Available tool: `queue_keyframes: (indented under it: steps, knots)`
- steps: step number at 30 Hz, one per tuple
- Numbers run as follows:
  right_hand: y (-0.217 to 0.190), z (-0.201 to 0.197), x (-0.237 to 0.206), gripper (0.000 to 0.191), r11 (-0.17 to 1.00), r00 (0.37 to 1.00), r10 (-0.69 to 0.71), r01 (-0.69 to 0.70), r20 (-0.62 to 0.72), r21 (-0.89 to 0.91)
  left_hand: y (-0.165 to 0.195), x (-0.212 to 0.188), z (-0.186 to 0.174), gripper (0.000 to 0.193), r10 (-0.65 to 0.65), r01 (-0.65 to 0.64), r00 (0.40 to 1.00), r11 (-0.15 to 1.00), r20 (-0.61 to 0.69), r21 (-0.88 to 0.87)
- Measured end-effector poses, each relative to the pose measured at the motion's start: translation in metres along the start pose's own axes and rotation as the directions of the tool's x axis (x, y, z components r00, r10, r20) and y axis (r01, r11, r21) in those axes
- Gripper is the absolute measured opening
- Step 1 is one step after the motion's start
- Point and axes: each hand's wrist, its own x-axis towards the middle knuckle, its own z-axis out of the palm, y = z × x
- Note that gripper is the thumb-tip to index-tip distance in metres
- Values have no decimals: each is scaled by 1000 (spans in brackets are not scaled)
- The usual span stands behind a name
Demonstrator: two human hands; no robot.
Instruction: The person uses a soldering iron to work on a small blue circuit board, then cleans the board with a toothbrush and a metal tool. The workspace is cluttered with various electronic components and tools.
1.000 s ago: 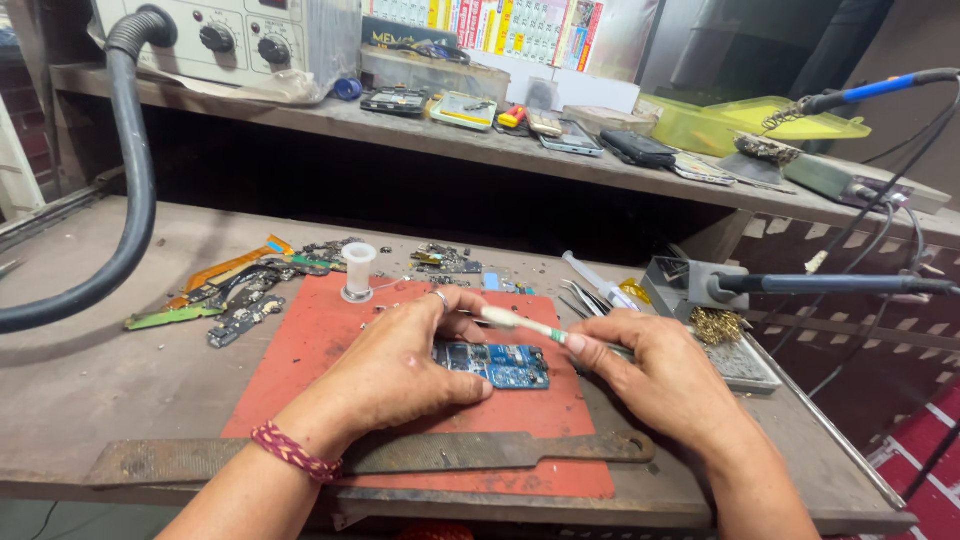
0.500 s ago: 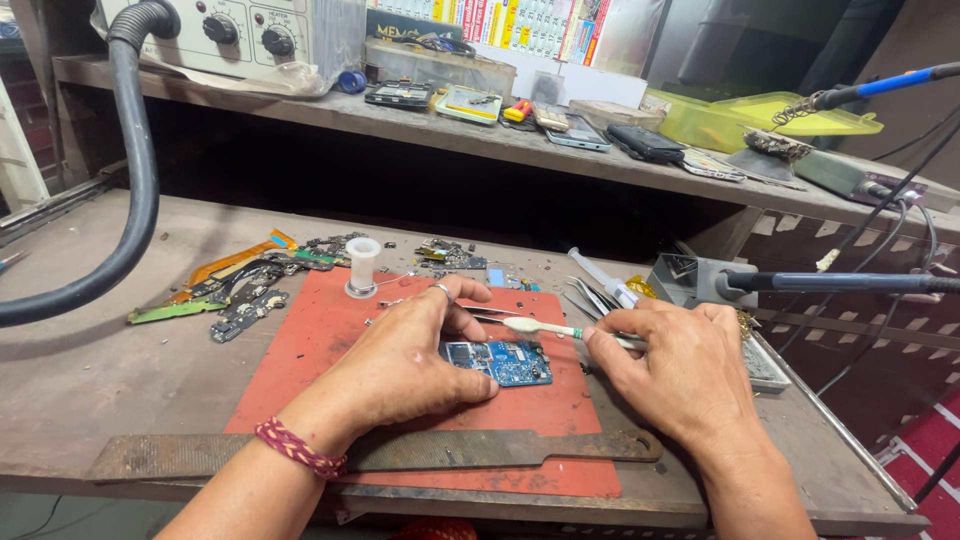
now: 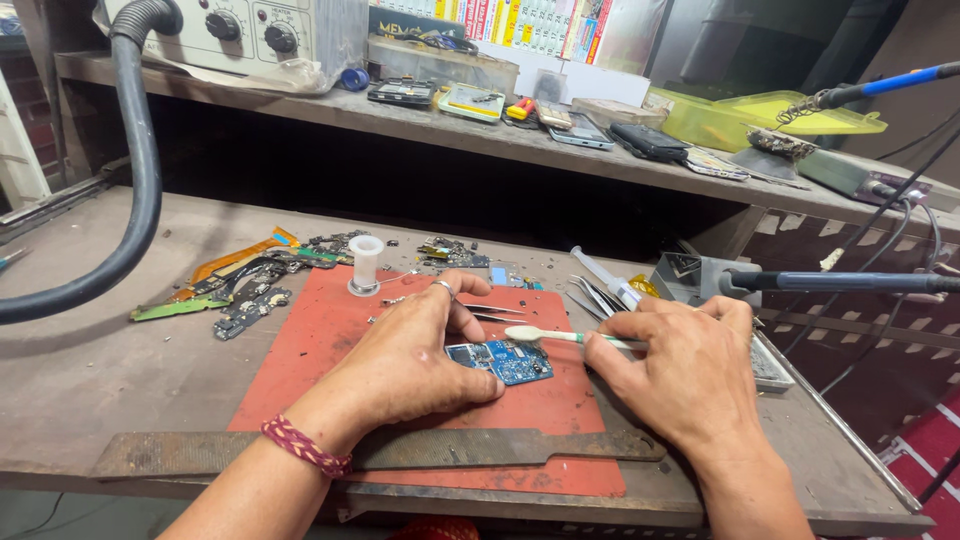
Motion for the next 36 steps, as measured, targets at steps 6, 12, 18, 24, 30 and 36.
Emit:
queue_keyframes:
  steps: [6,12,18,24,30,36]
  knots:
    - [2,3,0,26,997,996,-66,64,-59,-45,2,-1,-2,89,22,-22,1000,999,-4,24]
    - [3,1,-2,27,998,998,-41,39,-42,-53,2,-1,-2,87,-8,8,1000,999,13,-38]
    - [0,3,0,29,998,999,18,-17,27,-60,-1,0,-2,87,47,-47,999,999,-9,-6]
    - [1,1,-1,31,998,997,-36,33,-67,-53,1,1,-3,89,22,-21,1000,999,16,-30]
    - [1,-4,0,33,997,998,-51,49,-26,-60,3,-2,-2,84,-1,1,1000,998,14,-62]
    - [-11,-13,9,29,979,987,48,-17,151,-202,1,-1,-1,83,20,-20,1000,999,1,-44]
